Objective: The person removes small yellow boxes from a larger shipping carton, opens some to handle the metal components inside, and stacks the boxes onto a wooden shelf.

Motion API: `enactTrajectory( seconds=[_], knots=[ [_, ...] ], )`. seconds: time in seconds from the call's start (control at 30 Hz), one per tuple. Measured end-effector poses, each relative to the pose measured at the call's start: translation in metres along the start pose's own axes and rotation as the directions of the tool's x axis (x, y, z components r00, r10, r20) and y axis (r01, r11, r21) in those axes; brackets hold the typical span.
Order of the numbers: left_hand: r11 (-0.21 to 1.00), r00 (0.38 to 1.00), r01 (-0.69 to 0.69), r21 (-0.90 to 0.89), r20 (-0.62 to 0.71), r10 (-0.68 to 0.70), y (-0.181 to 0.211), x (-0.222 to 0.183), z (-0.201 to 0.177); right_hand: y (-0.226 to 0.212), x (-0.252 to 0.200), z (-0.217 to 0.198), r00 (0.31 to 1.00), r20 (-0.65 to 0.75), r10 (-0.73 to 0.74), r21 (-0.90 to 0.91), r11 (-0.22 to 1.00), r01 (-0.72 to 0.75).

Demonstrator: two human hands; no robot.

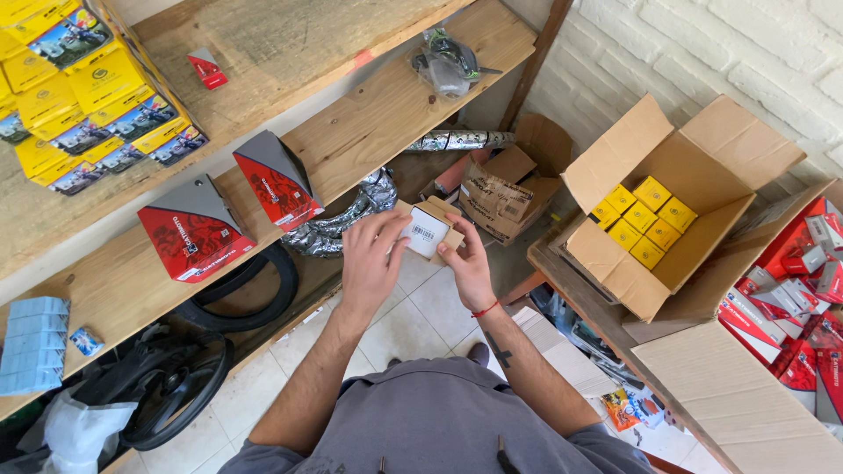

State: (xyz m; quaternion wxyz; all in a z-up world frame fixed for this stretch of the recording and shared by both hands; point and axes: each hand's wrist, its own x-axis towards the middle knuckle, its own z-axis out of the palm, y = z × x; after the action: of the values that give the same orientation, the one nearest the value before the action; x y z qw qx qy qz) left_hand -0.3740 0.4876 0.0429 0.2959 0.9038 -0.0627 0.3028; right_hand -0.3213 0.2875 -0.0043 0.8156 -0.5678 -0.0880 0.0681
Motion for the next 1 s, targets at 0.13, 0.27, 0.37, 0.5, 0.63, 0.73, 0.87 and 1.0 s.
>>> enactTrajectory(
  seconds=[0.13, 0.27, 0.37, 0.5, 0.63, 0.73, 0.87, 1.0],
  knots=[
    [0.980, 0.993, -0.055, 0.191, 0.114, 0.033, 0.013, 0.001, -0.012, -0.002, -0.003, 0.010, 1.000, 0.018, -0.016, -0.044, 0.999, 0.017],
    [0.977, 0.982, 0.036, 0.212, 0.172, -0.073, 0.005, -0.004, -0.005, -0.008, -0.009, 0.016, 0.998, 0.063, -0.012, -0.067, 0.998, 0.016],
    [0.961, 0.983, 0.059, 0.269, 0.153, -0.104, 0.005, -0.006, -0.005, -0.006, -0.005, 0.015, 0.995, 0.092, 0.025, -0.081, 0.997, -0.018],
    [0.980, 0.996, 0.080, 0.180, 0.022, -0.086, 0.014, -0.004, -0.011, -0.008, 0.004, 0.010, 0.992, 0.107, 0.070, -0.076, 0.995, -0.063],
    [0.986, 0.987, 0.156, 0.063, -0.042, -0.154, 0.012, -0.003, -0.017, -0.022, 0.010, 0.006, 0.987, 0.128, 0.097, -0.106, 0.991, -0.084],
    [0.806, 0.879, 0.467, -0.363, 0.097, -0.466, 0.024, 0.002, -0.021, -0.006, 0.022, -0.002, 0.987, 0.137, 0.086, -0.112, 0.991, -0.071],
    [0.500, 0.755, 0.612, -0.613, 0.262, -0.602, 0.042, 0.004, -0.023, -0.011, 0.021, -0.003, 0.985, 0.151, 0.084, -0.145, 0.987, -0.062],
    [0.339, 0.623, 0.695, -0.635, 0.295, -0.725, 0.049, 0.004, -0.022, -0.008, 0.020, -0.007, 0.983, 0.174, 0.065, -0.129, 0.991, -0.042]
  ],
)
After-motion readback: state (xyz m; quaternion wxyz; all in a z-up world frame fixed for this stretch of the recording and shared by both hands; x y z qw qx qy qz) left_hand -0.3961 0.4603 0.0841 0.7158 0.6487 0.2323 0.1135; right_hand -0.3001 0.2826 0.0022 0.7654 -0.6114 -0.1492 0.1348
